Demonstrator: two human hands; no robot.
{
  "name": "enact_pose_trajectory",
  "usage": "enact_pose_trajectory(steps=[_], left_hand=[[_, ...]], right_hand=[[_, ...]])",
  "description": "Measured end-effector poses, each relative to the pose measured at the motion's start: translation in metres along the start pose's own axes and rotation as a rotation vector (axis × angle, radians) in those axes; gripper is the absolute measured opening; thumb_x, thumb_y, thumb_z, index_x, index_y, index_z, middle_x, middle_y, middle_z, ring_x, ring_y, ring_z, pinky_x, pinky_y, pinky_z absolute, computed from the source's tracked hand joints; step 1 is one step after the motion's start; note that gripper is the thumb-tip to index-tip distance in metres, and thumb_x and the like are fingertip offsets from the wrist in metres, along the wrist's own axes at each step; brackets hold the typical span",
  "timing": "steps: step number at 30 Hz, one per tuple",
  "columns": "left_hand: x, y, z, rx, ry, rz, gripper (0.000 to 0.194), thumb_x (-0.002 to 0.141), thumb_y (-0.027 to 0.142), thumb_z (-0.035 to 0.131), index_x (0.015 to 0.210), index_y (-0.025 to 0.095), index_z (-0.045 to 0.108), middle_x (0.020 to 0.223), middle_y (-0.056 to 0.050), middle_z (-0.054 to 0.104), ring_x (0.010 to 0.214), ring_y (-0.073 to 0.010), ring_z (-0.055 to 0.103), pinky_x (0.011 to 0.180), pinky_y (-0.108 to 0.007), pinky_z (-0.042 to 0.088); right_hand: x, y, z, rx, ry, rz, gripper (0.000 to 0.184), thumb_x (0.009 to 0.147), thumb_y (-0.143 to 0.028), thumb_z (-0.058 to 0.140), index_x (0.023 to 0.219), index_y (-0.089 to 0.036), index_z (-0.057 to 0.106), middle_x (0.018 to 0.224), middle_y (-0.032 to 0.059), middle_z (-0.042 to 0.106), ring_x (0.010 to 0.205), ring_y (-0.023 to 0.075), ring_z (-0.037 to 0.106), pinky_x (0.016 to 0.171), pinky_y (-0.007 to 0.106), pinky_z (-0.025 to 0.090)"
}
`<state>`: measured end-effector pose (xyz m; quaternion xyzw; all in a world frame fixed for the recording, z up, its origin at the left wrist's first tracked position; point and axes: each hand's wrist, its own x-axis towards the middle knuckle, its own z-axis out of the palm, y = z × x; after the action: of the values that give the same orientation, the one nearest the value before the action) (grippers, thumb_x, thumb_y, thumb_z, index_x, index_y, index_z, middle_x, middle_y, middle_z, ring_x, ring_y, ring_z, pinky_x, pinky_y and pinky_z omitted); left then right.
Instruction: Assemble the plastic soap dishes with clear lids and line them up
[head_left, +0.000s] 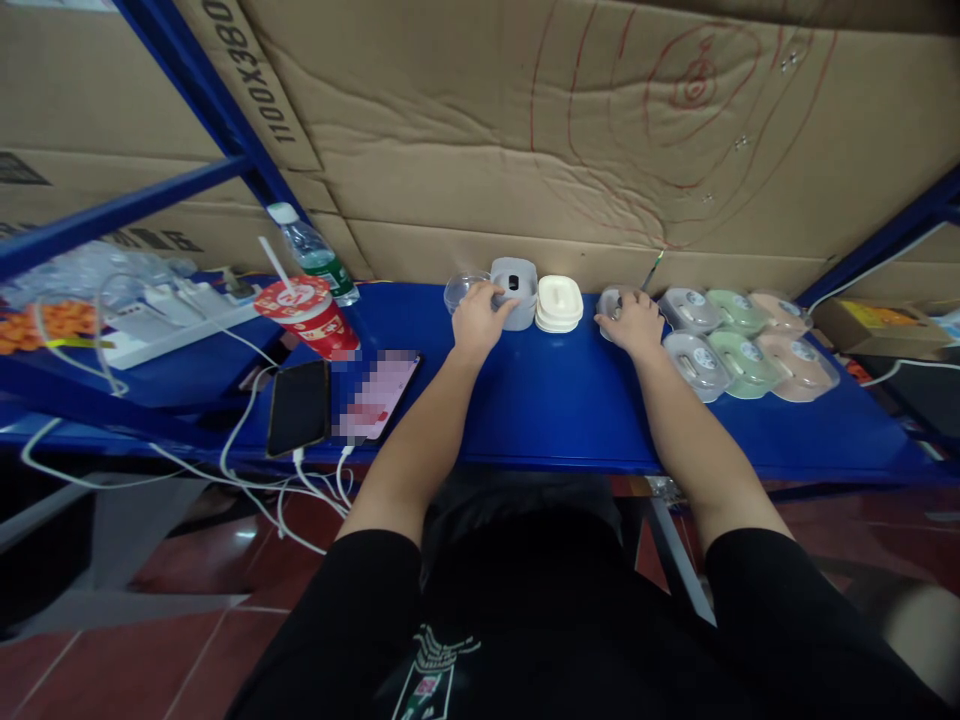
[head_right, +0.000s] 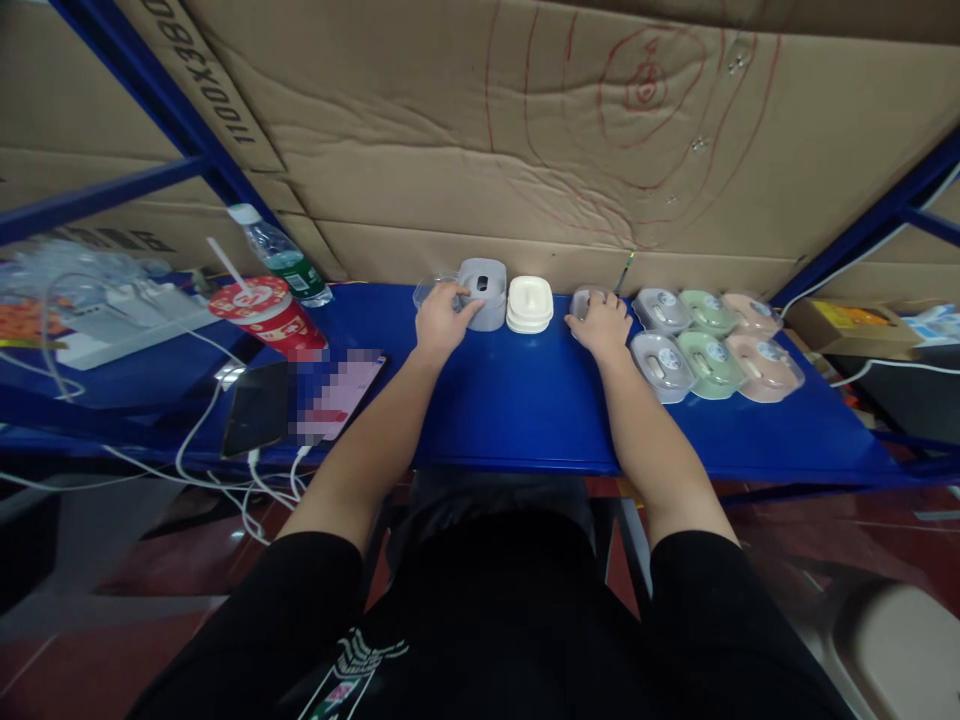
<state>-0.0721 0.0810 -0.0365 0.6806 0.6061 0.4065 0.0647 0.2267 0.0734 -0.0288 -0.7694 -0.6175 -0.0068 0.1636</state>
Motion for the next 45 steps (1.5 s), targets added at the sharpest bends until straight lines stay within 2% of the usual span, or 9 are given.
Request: enact_pose_trajectory(steps=[6, 11, 18, 28, 35, 45], left_hand=[[-0.0002, -0.0002, -0.0004, -0.006, 0.017, 0.014, 0.023, 0.101, 0.042, 0.076, 0.118, 0.028, 0.076, 0.138, -0.007, 0.076, 0.131, -0.0296, 0.071, 0.114, -0.045, 0.057], [-0.0006, -0.0008, -0.0005, -0.007, 0.020, 0.005, 0.023, 0.099, 0.043, 0.077, 0.116, 0.028, 0.076, 0.135, -0.008, 0.077, 0.125, -0.0314, 0.073, 0.110, -0.048, 0.059], [0.0009, -0.0064, 0.0030, 0.011, 0.007, 0.017, 0.029, 0.101, 0.053, 0.072, 0.115, 0.028, 0.077, 0.128, -0.010, 0.080, 0.119, -0.0325, 0.074, 0.105, -0.050, 0.062], [-0.0008, 0.0004, -0.0004, 0.041, -0.029, -0.005, 0.026, 0.101, 0.045, 0.075, 0.119, 0.027, 0.074, 0.139, -0.011, 0.074, 0.129, -0.0337, 0.071, 0.110, -0.048, 0.058], [-0.0009, -0.0016, 0.0014, 0.012, 0.015, 0.004, 0.023, 0.100, 0.046, 0.075, 0.115, 0.029, 0.074, 0.135, -0.009, 0.076, 0.126, -0.0331, 0.072, 0.109, -0.048, 0.059], [-0.0001, -0.0019, 0.0022, 0.013, -0.002, -0.001, 0.022, 0.099, 0.046, 0.076, 0.110, 0.027, 0.075, 0.129, -0.009, 0.077, 0.121, -0.0330, 0.074, 0.106, -0.049, 0.060]], right_hand=[[0.0025, 0.0029, 0.0036, 0.002, 0.008, -0.008, 0.076, 0.095, -0.058, 0.070, 0.159, -0.019, 0.054, 0.171, 0.0221, 0.045, 0.151, 0.0459, 0.044, 0.119, 0.063, 0.041], [0.0022, 0.0028, 0.0051, 0.009, 0.016, -0.022, 0.075, 0.096, -0.057, 0.068, 0.159, -0.018, 0.054, 0.172, 0.0227, 0.045, 0.152, 0.0460, 0.043, 0.120, 0.065, 0.039], [0.0000, 0.0006, 0.0022, 0.003, 0.007, -0.022, 0.075, 0.096, -0.057, 0.067, 0.159, -0.019, 0.053, 0.171, 0.0227, 0.045, 0.151, 0.0456, 0.044, 0.119, 0.064, 0.039], [0.0001, 0.0005, 0.0029, -0.001, 0.016, -0.025, 0.076, 0.096, -0.057, 0.068, 0.160, -0.018, 0.053, 0.170, 0.0229, 0.046, 0.150, 0.0456, 0.044, 0.119, 0.064, 0.038], [0.0001, -0.0004, 0.0014, 0.001, 0.007, -0.018, 0.077, 0.096, -0.057, 0.069, 0.160, -0.017, 0.053, 0.171, 0.0231, 0.045, 0.152, 0.0462, 0.044, 0.120, 0.066, 0.037], [0.0031, 0.0029, 0.0056, -0.010, 0.018, -0.027, 0.076, 0.097, -0.059, 0.066, 0.160, -0.019, 0.053, 0.171, 0.0230, 0.045, 0.150, 0.0457, 0.045, 0.119, 0.066, 0.037]])
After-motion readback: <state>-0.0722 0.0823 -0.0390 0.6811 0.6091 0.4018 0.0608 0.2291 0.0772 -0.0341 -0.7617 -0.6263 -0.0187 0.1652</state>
